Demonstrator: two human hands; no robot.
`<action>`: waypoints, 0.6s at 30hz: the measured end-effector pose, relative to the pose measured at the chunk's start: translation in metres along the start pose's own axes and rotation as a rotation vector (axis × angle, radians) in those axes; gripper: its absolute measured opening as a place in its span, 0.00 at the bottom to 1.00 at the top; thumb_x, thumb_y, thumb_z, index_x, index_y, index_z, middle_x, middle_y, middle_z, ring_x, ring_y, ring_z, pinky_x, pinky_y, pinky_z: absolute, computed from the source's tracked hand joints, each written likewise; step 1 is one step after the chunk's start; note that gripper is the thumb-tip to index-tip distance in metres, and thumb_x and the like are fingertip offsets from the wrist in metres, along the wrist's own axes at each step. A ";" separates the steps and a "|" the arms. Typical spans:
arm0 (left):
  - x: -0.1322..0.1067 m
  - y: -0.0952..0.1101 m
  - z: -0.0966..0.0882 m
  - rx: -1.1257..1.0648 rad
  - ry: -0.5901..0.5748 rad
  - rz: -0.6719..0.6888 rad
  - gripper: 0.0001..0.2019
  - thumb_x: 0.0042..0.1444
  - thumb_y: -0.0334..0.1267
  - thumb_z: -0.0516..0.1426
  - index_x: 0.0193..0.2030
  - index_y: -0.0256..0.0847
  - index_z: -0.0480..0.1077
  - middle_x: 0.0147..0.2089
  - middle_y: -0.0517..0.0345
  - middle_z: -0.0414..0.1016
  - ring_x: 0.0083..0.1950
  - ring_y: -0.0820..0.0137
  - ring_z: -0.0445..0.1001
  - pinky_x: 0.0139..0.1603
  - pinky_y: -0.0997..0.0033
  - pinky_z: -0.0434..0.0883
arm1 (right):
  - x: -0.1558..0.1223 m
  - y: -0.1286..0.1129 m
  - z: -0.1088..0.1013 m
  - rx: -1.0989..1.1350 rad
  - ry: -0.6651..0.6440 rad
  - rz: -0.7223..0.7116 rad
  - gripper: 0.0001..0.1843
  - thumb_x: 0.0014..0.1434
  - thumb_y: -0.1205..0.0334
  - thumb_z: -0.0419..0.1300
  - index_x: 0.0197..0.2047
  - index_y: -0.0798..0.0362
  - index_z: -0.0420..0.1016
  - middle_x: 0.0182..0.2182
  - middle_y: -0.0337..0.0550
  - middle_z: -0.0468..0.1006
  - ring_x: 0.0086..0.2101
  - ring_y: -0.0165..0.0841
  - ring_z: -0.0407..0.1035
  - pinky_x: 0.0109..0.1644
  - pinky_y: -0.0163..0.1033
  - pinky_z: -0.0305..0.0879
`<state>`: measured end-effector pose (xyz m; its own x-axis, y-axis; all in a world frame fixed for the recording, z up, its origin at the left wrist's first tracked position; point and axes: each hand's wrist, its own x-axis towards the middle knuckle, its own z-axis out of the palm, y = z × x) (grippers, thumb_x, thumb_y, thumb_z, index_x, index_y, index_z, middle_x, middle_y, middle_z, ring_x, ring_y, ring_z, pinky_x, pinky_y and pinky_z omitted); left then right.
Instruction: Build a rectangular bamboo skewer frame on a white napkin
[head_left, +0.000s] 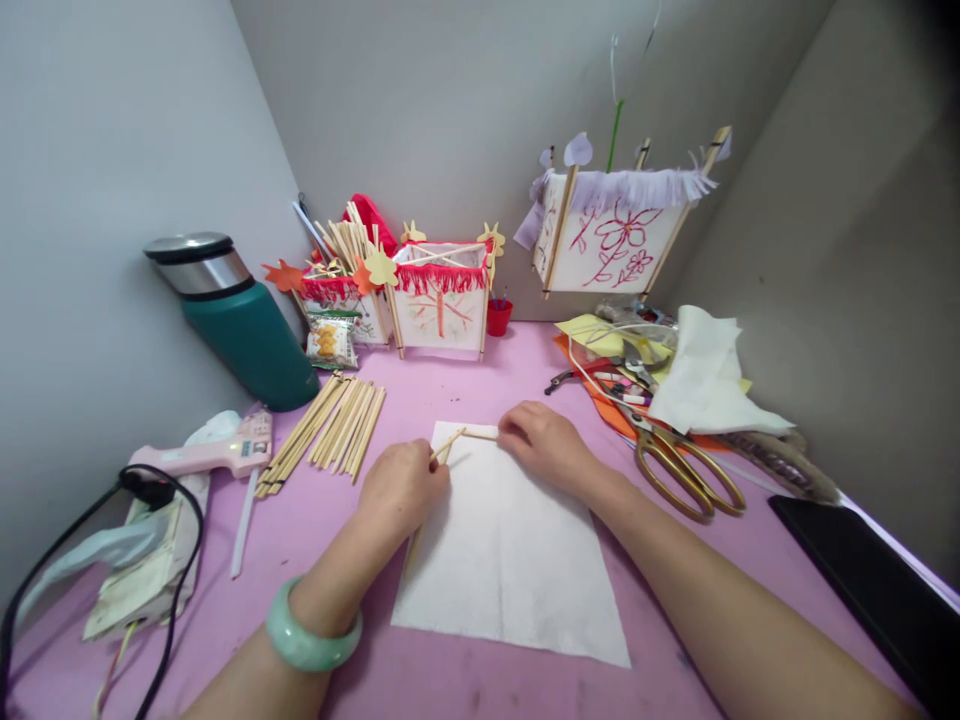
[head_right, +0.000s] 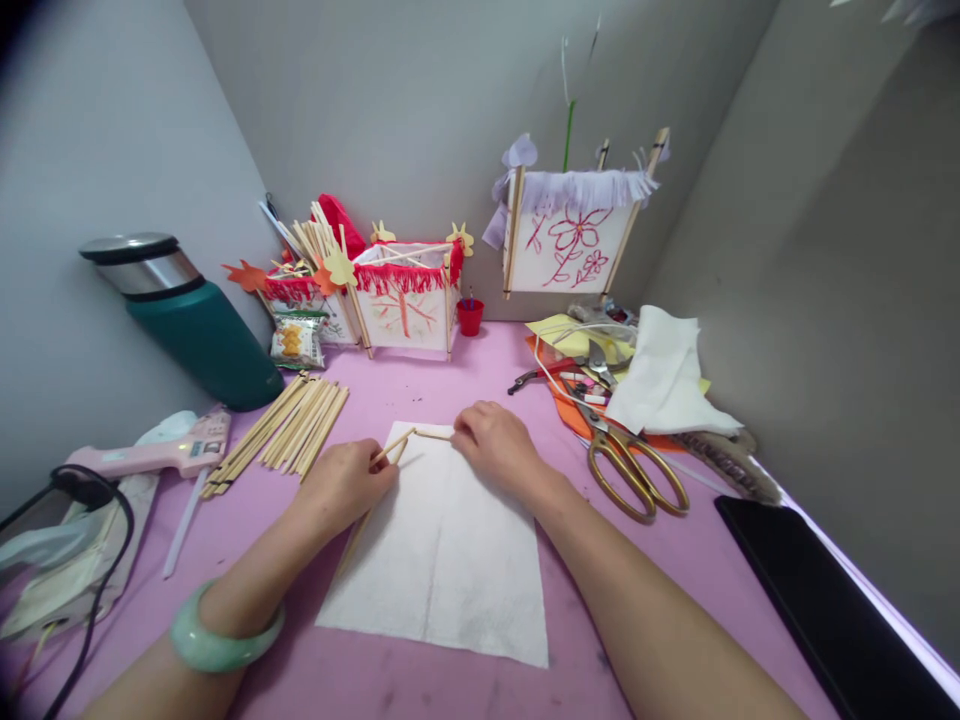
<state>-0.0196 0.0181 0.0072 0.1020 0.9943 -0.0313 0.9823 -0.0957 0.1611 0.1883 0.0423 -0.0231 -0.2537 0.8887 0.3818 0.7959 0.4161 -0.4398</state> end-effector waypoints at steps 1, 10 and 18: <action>0.000 0.000 0.000 0.003 0.004 0.006 0.10 0.50 0.39 0.49 0.30 0.41 0.71 0.32 0.48 0.77 0.36 0.60 0.75 0.30 0.67 0.60 | -0.001 -0.002 0.000 0.013 -0.003 -0.014 0.03 0.54 0.66 0.58 0.30 0.51 0.71 0.30 0.39 0.74 0.35 0.31 0.65 0.40 0.36 0.57; 0.001 -0.002 0.000 -0.009 -0.012 0.009 0.10 0.51 0.39 0.50 0.31 0.41 0.72 0.32 0.48 0.78 0.36 0.61 0.75 0.30 0.68 0.60 | 0.012 0.026 0.004 0.176 0.305 0.234 0.12 0.61 0.59 0.46 0.33 0.54 0.67 0.26 0.40 0.71 0.27 0.30 0.65 0.30 0.34 0.59; 0.001 -0.001 -0.002 -0.039 -0.034 0.011 0.11 0.52 0.40 0.51 0.32 0.40 0.72 0.33 0.49 0.77 0.36 0.62 0.74 0.31 0.69 0.60 | 0.007 0.020 -0.018 0.143 0.366 0.036 0.11 0.63 0.58 0.47 0.38 0.52 0.67 0.33 0.43 0.72 0.34 0.31 0.65 0.37 0.36 0.59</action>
<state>-0.0212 0.0190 0.0086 0.1183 0.9910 -0.0626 0.9743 -0.1037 0.2000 0.2124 0.0535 -0.0151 0.0064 0.7864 0.6177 0.7097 0.4316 -0.5569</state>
